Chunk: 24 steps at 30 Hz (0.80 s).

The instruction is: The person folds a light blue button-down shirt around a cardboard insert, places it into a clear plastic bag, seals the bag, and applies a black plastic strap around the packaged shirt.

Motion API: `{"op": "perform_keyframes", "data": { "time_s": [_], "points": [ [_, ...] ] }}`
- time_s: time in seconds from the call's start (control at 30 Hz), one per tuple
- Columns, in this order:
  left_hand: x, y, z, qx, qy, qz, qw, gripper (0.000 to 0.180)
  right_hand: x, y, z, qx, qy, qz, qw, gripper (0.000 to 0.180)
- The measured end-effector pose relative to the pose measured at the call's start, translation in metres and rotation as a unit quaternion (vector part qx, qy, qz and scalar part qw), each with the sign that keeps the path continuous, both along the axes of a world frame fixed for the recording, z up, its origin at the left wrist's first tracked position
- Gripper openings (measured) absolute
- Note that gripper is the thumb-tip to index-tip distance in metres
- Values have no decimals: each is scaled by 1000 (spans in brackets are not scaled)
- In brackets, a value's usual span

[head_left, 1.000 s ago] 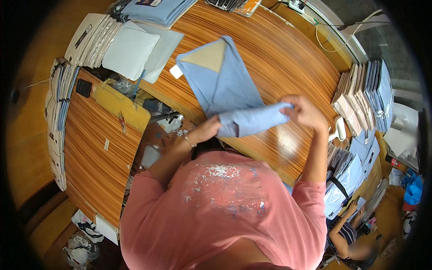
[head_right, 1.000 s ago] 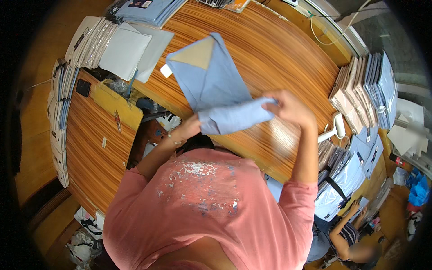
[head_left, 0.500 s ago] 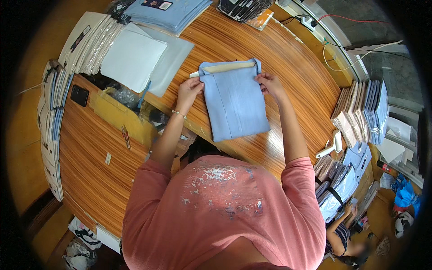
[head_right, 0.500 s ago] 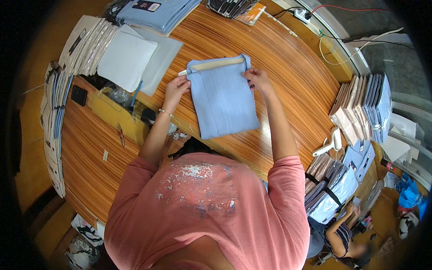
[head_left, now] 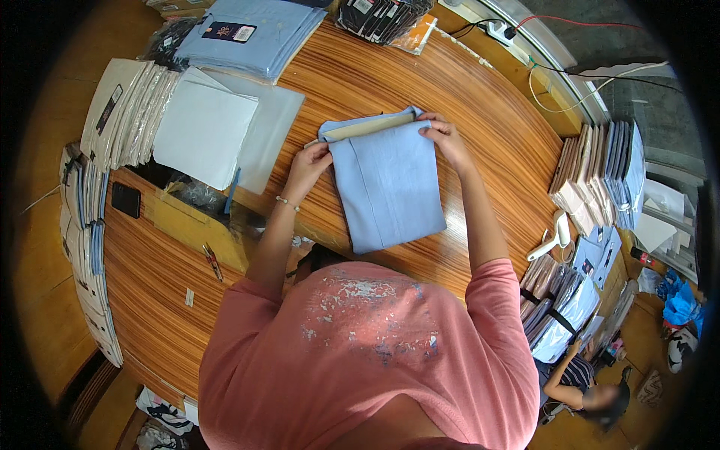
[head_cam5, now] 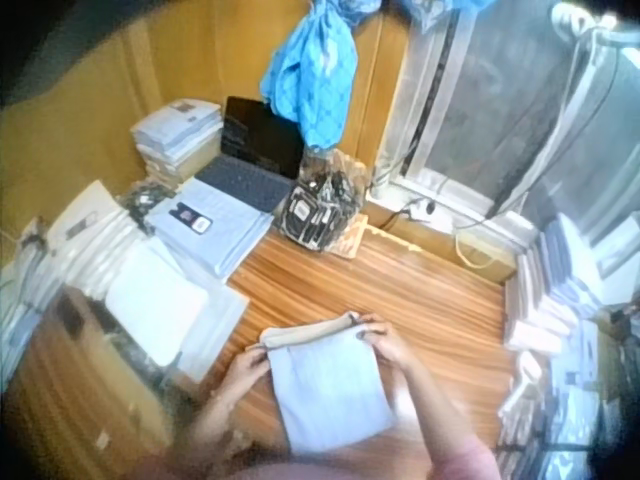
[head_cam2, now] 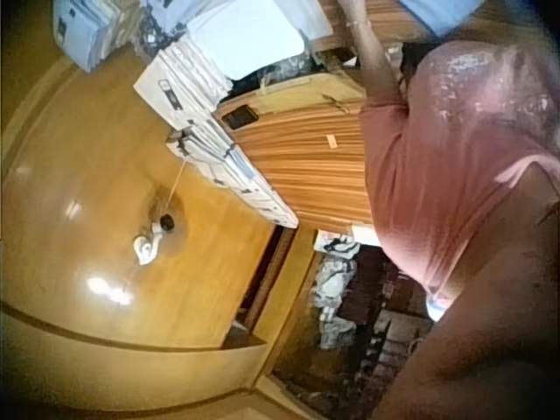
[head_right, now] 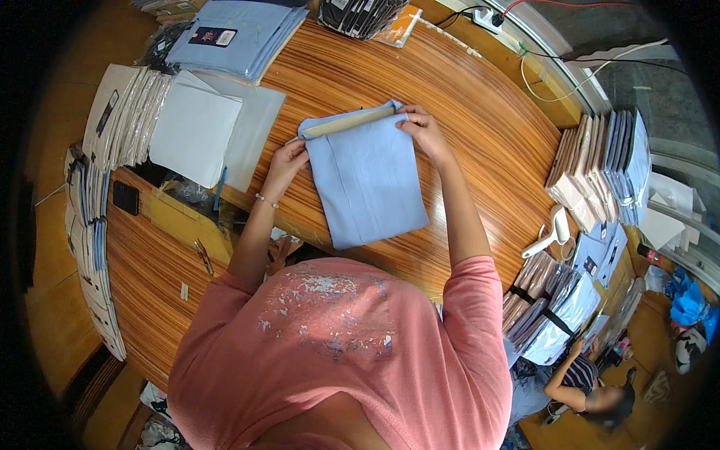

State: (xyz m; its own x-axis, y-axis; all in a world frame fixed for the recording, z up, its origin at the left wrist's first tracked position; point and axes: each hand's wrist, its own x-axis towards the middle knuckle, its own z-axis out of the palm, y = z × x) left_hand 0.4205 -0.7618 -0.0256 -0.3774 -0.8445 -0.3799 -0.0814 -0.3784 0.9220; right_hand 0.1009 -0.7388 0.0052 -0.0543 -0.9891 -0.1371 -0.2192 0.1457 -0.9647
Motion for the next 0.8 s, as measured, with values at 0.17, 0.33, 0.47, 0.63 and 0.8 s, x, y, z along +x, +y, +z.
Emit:
{"op": "perform_keyframes", "data": {
  "time_s": [0.17,0.33,0.47,0.63,0.8],
  "points": [
    [-5,2,-12,-96,9,10,995,24,1,-1,0,132,-99,-28,986,18],
    [-22,-3,-2,-168,-259,59,949,20,0,-6,-3,145,-77,-18,986,21],
    [-23,-8,0,-199,-218,81,952,20,-4,-12,-14,127,-61,-50,989,19],
    [-15,-7,-4,-118,-23,20,993,27,-9,-19,-20,141,-85,-49,985,15],
    [-20,-26,-16,-109,-235,50,965,27,-6,-19,-20,131,-123,-99,979,16]
  ]
}}
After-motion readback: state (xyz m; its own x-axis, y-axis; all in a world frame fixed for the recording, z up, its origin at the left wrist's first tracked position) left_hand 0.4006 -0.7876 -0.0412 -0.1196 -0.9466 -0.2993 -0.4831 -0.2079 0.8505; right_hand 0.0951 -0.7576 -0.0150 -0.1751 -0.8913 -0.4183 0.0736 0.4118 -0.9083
